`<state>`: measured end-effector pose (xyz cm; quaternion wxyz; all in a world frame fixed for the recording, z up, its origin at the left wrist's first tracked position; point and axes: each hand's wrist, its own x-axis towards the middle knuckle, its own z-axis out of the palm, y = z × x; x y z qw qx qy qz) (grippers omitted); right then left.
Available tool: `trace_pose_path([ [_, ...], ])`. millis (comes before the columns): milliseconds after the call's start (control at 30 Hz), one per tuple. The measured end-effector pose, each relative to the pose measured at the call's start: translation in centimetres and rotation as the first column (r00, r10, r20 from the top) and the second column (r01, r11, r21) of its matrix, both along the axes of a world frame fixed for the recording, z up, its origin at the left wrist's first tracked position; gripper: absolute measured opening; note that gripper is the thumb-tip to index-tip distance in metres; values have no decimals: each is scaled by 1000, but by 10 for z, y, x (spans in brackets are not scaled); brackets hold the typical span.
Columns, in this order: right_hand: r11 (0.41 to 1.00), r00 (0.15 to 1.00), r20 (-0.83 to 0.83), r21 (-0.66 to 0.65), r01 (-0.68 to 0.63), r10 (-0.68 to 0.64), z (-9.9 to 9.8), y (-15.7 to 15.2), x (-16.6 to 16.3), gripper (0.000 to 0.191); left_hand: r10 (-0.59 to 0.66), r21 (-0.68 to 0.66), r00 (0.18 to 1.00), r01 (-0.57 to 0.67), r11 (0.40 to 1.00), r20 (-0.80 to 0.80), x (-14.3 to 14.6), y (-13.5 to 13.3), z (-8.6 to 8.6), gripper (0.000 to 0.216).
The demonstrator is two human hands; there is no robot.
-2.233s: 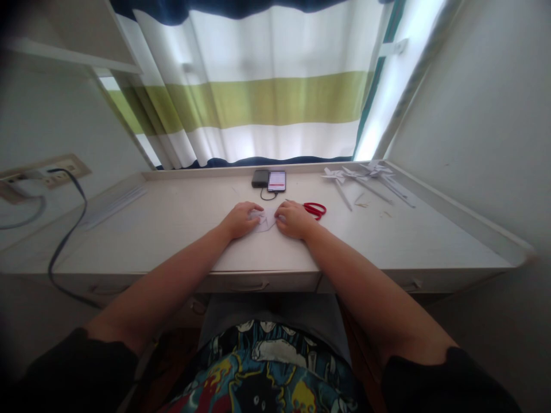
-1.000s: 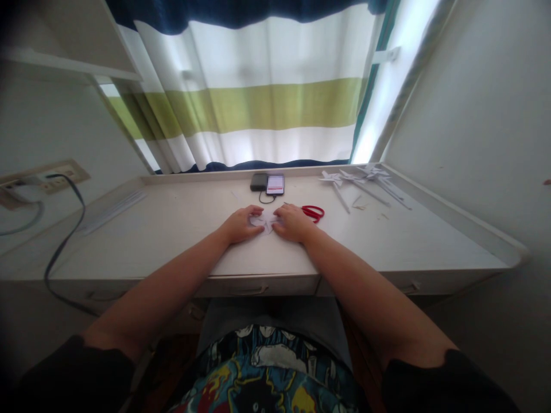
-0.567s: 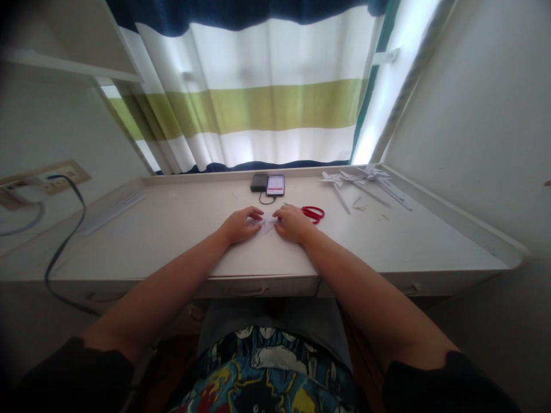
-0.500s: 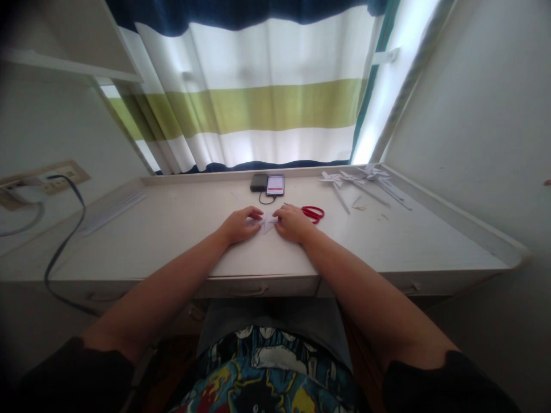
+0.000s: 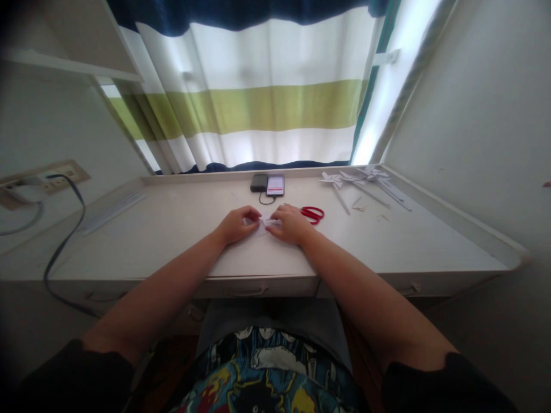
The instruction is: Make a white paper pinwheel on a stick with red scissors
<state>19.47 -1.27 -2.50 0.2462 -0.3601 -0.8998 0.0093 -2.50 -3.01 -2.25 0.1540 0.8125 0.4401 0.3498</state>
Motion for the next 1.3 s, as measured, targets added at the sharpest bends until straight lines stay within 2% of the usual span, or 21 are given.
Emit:
trace_pose_path([
  [133, 1000, 999, 24, 2, -31, 31, 1, -3, -5, 33, -27, -7, 999, 27, 1000, 25, 0, -2, 2, 16],
  [467, 999, 998, 44, 15, 40, -41, -1, 0, -7, 25, -142, -115, 989, 147, 982, 48, 0, -12, 9, 24],
  [933, 981, 970, 149, 55, 187, -193, -8, 9, -5, 23, -81, -155, 996, 84, 984, 21, 0, -11, 9, 18],
  [1033, 981, 968, 158, 54, 188, -194, -8, 9, -5, 23, -26, -129, 998, 34, 991, 62, 0, -8, 6, 20],
  [1133, 981, 969, 155, 52, 186, -192, -8, 9, -6, 23, 79, -78, 993, -72, 994, 92, -3, 1, 2, 23],
  [1300, 984, 973, 150, 46, 172, -177, -8, 10, -10, 23, 215, -55, 976, -213, 975, 37, -7, 13, -5, 31],
])
